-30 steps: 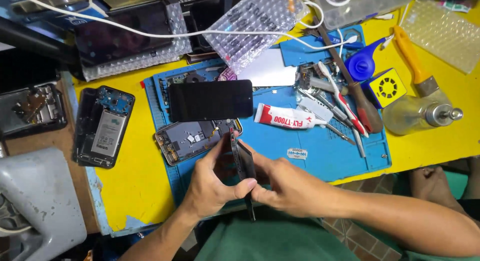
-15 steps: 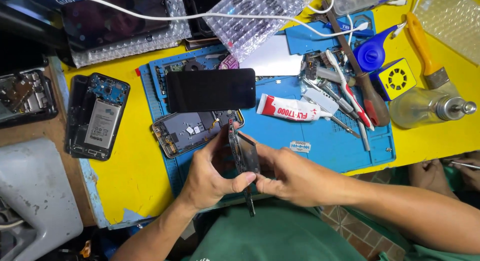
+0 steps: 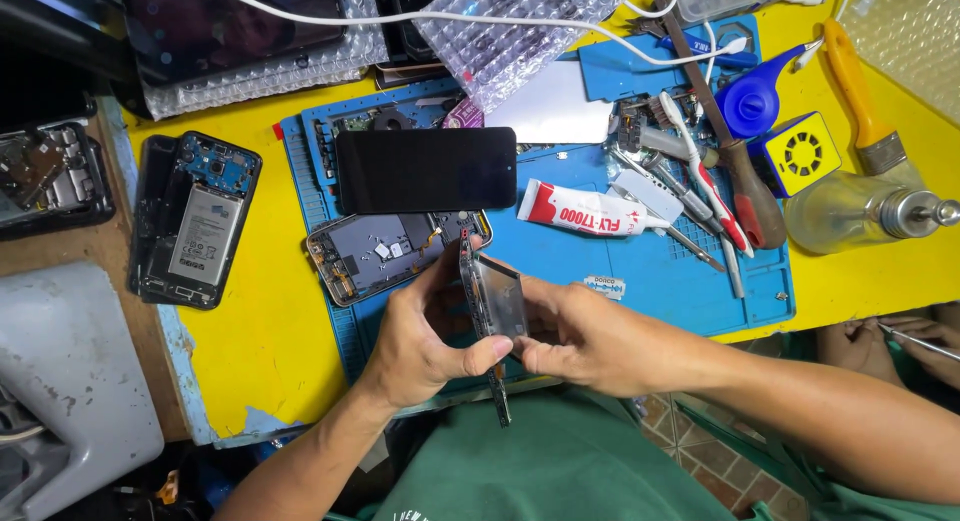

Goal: The person cleans a internal component of a mobile phone with a brush, then uses a thin metal tool to pry and remove the internal battery from the phone housing.

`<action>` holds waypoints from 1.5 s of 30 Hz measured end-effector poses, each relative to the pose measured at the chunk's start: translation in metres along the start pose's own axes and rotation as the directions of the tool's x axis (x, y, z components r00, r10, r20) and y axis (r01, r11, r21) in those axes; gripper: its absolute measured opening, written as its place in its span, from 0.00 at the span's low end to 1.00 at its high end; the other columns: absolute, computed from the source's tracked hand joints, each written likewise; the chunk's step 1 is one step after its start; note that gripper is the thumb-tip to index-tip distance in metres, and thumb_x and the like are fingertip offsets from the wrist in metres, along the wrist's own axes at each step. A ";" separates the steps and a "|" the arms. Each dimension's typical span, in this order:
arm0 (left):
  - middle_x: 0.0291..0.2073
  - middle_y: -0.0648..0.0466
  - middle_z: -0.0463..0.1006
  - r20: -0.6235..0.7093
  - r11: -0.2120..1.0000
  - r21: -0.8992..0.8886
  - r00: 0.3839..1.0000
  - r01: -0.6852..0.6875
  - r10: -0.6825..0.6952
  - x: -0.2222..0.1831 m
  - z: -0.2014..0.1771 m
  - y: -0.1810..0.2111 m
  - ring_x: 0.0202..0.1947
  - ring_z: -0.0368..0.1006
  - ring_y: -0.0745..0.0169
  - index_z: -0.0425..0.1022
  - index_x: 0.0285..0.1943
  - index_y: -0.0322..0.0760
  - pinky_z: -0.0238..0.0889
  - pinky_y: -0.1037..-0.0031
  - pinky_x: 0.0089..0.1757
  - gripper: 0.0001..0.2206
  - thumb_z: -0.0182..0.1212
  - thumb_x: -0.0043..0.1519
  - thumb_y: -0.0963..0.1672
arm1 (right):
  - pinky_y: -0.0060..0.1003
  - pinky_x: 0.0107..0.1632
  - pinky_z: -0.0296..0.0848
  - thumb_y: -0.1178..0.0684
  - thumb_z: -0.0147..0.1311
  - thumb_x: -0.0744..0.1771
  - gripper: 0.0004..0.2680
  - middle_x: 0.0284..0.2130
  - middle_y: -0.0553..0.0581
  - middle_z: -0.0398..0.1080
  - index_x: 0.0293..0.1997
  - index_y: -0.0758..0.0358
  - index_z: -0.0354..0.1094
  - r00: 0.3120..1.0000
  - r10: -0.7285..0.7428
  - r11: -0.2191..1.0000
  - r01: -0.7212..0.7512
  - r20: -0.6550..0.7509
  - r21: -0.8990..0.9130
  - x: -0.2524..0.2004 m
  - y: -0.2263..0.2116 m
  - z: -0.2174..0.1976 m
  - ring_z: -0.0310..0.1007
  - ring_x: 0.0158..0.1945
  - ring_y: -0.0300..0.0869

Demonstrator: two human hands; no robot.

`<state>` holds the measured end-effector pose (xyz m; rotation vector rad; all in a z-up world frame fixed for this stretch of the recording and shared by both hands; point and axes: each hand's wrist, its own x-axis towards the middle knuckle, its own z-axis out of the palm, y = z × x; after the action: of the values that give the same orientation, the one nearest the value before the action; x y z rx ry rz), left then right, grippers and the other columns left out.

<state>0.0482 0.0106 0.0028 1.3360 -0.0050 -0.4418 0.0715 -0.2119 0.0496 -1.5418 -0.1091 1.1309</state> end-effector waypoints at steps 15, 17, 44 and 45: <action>0.52 0.39 0.79 -0.016 0.999 0.025 0.999 -0.029 0.029 -0.004 0.001 0.003 0.49 0.77 0.51 0.60 0.74 0.27 0.79 0.59 0.47 0.45 0.80 0.46 0.44 | 0.41 0.27 0.80 0.59 0.56 0.64 0.12 0.31 0.66 0.80 0.51 0.68 0.73 0.998 -0.045 0.996 0.041 -0.053 -0.078 0.000 -0.006 0.004 0.78 0.30 0.47; 0.52 0.38 0.78 -0.039 0.999 0.023 0.999 -0.030 0.031 -0.010 0.009 0.006 0.49 0.76 0.50 0.59 0.74 0.26 0.79 0.58 0.48 0.46 0.80 0.46 0.45 | 0.40 0.26 0.78 0.56 0.57 0.64 0.15 0.31 0.61 0.78 0.57 0.64 0.68 0.995 -0.065 0.987 0.053 -0.073 -0.149 -0.002 -0.009 0.010 0.75 0.27 0.45; 0.49 0.50 0.81 -0.054 0.992 0.128 0.998 0.019 -0.012 -0.019 0.005 0.009 0.49 0.75 0.67 0.60 0.74 0.30 0.69 0.76 0.57 0.43 0.76 0.47 0.46 | 0.44 0.23 0.55 0.44 0.54 0.70 0.12 0.12 0.53 0.63 0.35 0.59 0.61 0.991 -0.135 0.826 0.124 0.021 -0.550 0.006 -0.001 0.000 0.60 0.15 0.49; 0.50 0.50 0.81 -0.052 0.990 0.140 0.999 0.016 -0.009 -0.019 0.004 0.008 0.50 0.74 0.67 0.60 0.74 0.30 0.68 0.76 0.57 0.43 0.76 0.47 0.47 | 0.45 0.23 0.55 0.44 0.54 0.70 0.12 0.11 0.53 0.63 0.34 0.60 0.61 0.988 -0.154 0.806 0.137 0.020 -0.576 0.007 0.001 0.000 0.61 0.15 0.50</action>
<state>0.0325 0.0138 0.0160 1.4863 0.0156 -0.4239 0.0749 -0.2082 0.0449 -2.0440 -0.5929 0.9971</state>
